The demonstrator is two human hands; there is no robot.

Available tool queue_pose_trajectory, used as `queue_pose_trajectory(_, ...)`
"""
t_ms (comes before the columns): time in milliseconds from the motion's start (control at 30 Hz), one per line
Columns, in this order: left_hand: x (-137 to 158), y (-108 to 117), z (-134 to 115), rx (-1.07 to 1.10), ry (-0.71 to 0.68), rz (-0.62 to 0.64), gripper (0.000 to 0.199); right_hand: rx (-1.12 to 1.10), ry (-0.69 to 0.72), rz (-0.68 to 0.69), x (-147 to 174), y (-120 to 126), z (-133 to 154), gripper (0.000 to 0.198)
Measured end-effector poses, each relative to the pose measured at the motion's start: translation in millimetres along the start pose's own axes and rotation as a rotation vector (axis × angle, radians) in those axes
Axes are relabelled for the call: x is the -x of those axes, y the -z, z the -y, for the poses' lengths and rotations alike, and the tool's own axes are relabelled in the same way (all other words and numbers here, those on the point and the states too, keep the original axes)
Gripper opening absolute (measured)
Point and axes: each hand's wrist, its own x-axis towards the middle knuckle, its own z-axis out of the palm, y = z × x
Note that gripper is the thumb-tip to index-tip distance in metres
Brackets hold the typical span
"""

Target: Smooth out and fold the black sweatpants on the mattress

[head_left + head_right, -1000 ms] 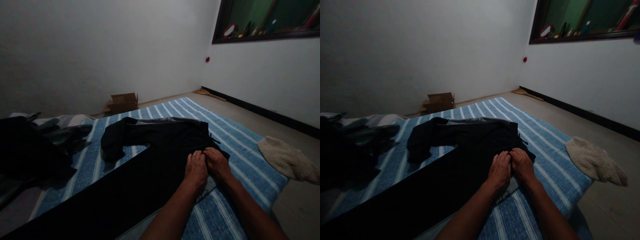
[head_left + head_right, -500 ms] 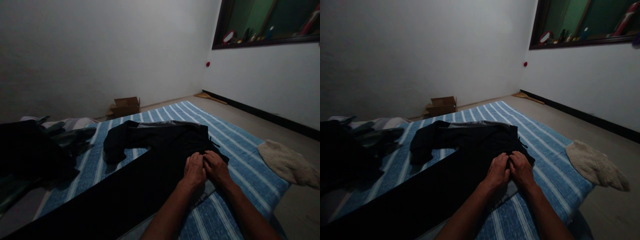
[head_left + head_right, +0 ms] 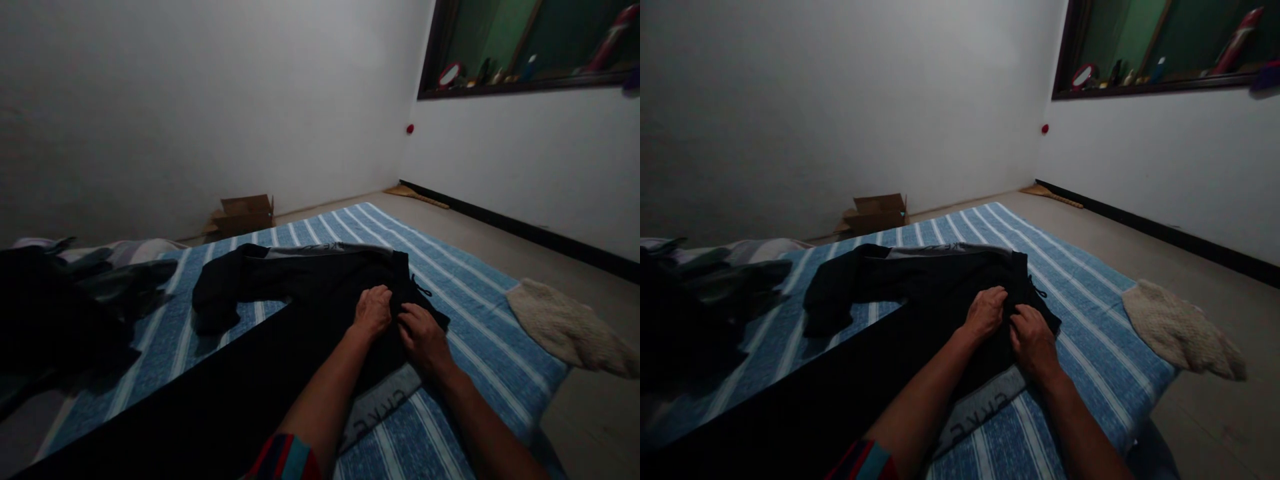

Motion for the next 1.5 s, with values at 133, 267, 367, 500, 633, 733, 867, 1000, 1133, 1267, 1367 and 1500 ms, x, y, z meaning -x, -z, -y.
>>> queue_pose_trajectory(133,7.1,-10.6,5.4,0.045,0.001,-0.031,0.037,0.010,-0.002,-0.009,0.1,0.5,0.6,0.021)
queue_pose_trajectory(267,8.3,-15.5,8.6,0.088,0.000,-0.035,0.038,0.038,0.006,0.007,-0.1,1.9,2.1,0.024)
queue_pose_trajectory(367,9.1,-15.6,8.6,0.083,-0.005,-0.027,0.038,0.064,0.025,0.034,1.7,2.1,2.1,0.028)
queue_pose_trajectory(500,15.8,-6.7,2.4,0.056,0.001,0.002,0.037,0.090,0.048,0.042,7.9,-0.3,-0.7,0.031)
queue_pose_trajectory(633,31.4,3.5,-8.0,0.036,0.004,0.049,0.041,0.098,0.058,0.045,14.1,-4.1,-6.2,0.032)
queue_pose_trajectory(733,45.7,2.9,-13.0,0.033,-0.014,0.116,0.050,0.095,0.065,0.062,17.2,-6.2,-10.3,0.032)
queue_pose_trajectory(867,55.9,-4.0,-11.7,0.047,0.023,0.232,0.062,0.096,0.068,0.059,18.9,-8.1,-13.7,0.031)
queue_pose_trajectory(1000,55.0,-6.1,-8.6,0.078,0.036,0.252,0.064,0.093,0.073,0.062,19.1,-9.2,-15.0,0.031)
queue_pose_trajectory(1133,54.1,-4.0,-10.1,0.099,0.037,0.255,0.066,0.082,0.068,0.053,19.5,-10.9,-16.4,0.032)
queue_pose_trajectory(1267,60.6,-2.4,-16.4,0.125,0.022,0.210,0.062,0.076,0.057,0.065,20.5,-13.1,-19.9,0.032)
queue_pose_trajectory(1367,69.2,-4.1,-20.3,0.147,0.010,0.163,0.059,0.065,0.052,0.073,21.0,-13.8,-22.0,0.032)
queue_pose_trajectory(1500,77.2,-8.0,-20.6,0.172,0.061,0.202,0.061,0.044,0.051,0.067,20.6,-12.6,-20.5,0.032)
